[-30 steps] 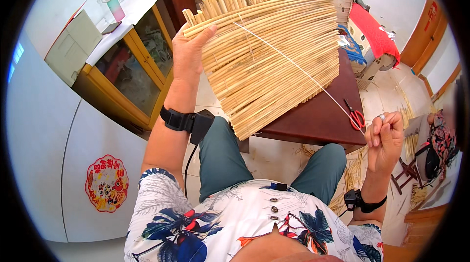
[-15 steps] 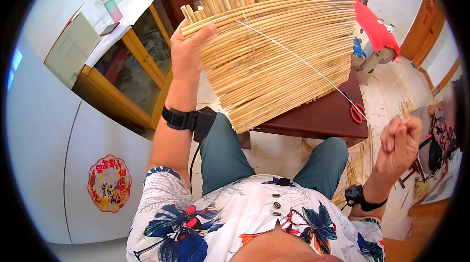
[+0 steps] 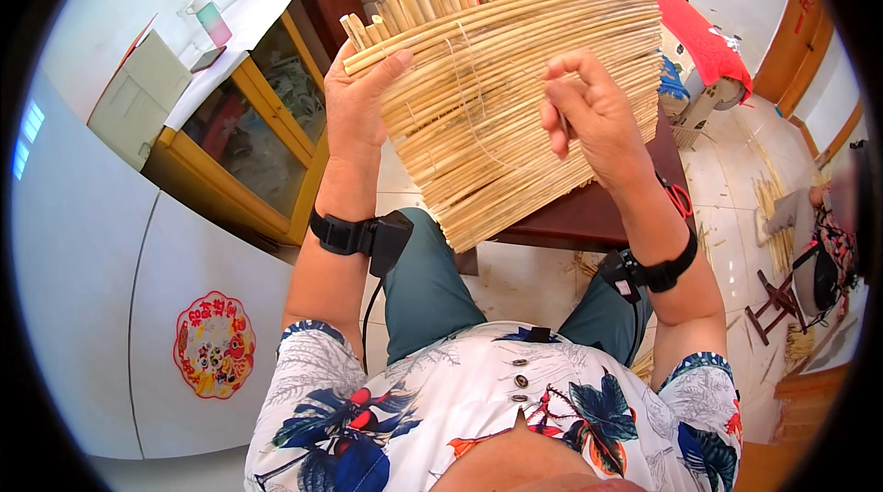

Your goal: The person weaves a bundle of bamboo strips using a white string. They hold the bundle in their left hand and wrap the string around the strips with their right hand, periodically tightening the knot to secure the assembly.

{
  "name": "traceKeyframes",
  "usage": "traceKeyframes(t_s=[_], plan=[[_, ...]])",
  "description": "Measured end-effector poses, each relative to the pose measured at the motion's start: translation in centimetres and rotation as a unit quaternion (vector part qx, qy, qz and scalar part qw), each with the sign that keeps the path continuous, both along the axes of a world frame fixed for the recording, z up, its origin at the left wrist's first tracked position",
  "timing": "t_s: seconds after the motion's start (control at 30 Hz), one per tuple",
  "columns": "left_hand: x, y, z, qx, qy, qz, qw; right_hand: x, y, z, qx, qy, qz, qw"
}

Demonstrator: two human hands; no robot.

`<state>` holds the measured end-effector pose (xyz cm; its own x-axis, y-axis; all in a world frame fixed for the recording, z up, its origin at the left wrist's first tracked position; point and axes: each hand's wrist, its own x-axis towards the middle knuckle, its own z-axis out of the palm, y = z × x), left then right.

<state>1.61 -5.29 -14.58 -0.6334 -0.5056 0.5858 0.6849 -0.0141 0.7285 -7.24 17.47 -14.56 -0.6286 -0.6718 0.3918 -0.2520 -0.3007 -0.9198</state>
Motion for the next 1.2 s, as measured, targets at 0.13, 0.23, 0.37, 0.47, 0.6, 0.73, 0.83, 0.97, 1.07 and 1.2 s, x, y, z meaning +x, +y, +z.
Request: traceKeyframes(t_s=[0.13,0.23,0.37,0.47,0.6,0.73,0.83,0.97,1.07,1.2], plan=[[0.2,0.5,-0.3,-0.014,0.001,0.027,1.000,-0.5,-2.4,0.5,-0.008,0.015,0.016,1.000],[0.2,0.7,-0.4,-0.002,0.008,0.023,1.000,-0.5,-3.6,1.0,0.028,0.055,0.002,0.998],[-0.1,0.9,-0.4,-0.007,0.016,0.025,1.000,-0.4,-4.3,1.6,0.037,0.054,-0.012,0.998],[-0.1,1.4,-0.3,-0.004,0.017,0.016,1.000,-0.4,-4.5,1.7,0.024,0.037,-0.021,0.999],[-0.2,1.6,-0.3,-0.002,0.022,0.018,1.000,-0.3,-4.4,1.8,0.012,0.026,-0.027,0.999],[-0.1,1.6,-0.4,0.002,0.027,0.015,1.000,-0.2,-4.4,1.8,0.013,0.031,-0.025,0.999],[0.1,1.9,-0.2,-0.009,0.022,0.021,0.999,-0.1,-4.4,1.8,0.006,0.028,-0.019,0.999],[0.1,2.1,-0.2,-0.006,0.024,0.015,1.000,-0.1,-4.3,2.1,0.012,0.035,-0.009,0.999],[0.2,2.1,-0.3,-0.007,0.026,0.012,1.000,0.0,-4.5,2.0,0.008,0.029,-0.019,0.999],[0.3,2.3,-0.2,-0.009,0.020,0.013,1.000,0.0,-4.3,1.9,0.011,0.034,-0.023,0.999]])
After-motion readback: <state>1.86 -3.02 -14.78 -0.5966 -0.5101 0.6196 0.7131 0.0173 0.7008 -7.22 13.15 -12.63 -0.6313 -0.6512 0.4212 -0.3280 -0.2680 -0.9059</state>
